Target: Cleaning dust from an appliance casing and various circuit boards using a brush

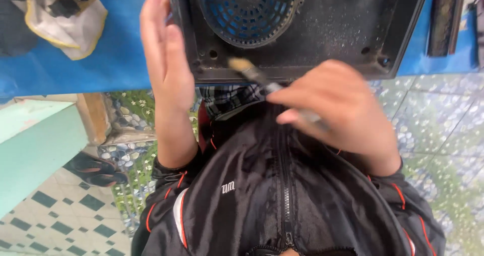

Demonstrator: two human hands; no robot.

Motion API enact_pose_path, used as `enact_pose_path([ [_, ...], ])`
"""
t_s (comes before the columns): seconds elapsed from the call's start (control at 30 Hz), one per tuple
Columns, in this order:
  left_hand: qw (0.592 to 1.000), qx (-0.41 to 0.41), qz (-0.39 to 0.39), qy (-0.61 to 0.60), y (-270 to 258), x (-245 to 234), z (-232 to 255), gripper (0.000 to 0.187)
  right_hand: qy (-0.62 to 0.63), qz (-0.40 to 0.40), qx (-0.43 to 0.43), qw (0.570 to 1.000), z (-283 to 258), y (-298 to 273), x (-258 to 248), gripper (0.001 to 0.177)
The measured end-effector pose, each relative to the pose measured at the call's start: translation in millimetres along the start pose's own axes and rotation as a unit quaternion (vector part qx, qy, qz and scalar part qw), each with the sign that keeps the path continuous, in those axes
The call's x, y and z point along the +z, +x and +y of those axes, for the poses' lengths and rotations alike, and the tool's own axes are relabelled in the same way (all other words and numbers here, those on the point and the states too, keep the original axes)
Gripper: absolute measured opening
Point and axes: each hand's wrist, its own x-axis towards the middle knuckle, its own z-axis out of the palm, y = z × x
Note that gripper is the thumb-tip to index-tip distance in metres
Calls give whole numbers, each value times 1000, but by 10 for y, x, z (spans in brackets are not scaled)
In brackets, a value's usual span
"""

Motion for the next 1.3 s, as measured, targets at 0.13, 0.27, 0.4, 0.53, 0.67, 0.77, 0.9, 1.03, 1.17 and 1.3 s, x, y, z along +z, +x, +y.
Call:
enact_pose_path([
  [0.13,993,-69,-53,85,385,3,166,45,21,24,-21,999,18,256,118,29],
  [0.27,995,-4,-66,75,678,34,356,39,4,-22,-94,995,38,213,115,29],
  [0.4,993,-48,-67,82,745,25,470,44,-32,23,-17,999,-142,-207,-209,28],
  [0.53,989,-86,-86,81,784,129,513,48,-80,170,20,982,50,-645,-231,33],
  [0.67,983,-166,-68,38,712,182,426,58,-181,150,54,971,277,-709,-337,33],
  [0.77,988,-149,-44,6,600,152,297,60,-160,89,32,983,269,-838,-548,27],
  [0.9,995,-33,-38,-84,605,145,135,47,-152,185,53,970,157,-882,-819,48],
  [1.03,986,23,-40,-162,694,133,161,39,-176,180,-6,968,443,-441,-990,43],
  [1.17,991,75,-31,-109,823,64,143,39,-270,83,-50,958,394,-86,-1102,17],
  [1.3,995,61,-23,-71,908,82,202,44,-344,127,-36,930,307,-31,-1098,37],
])
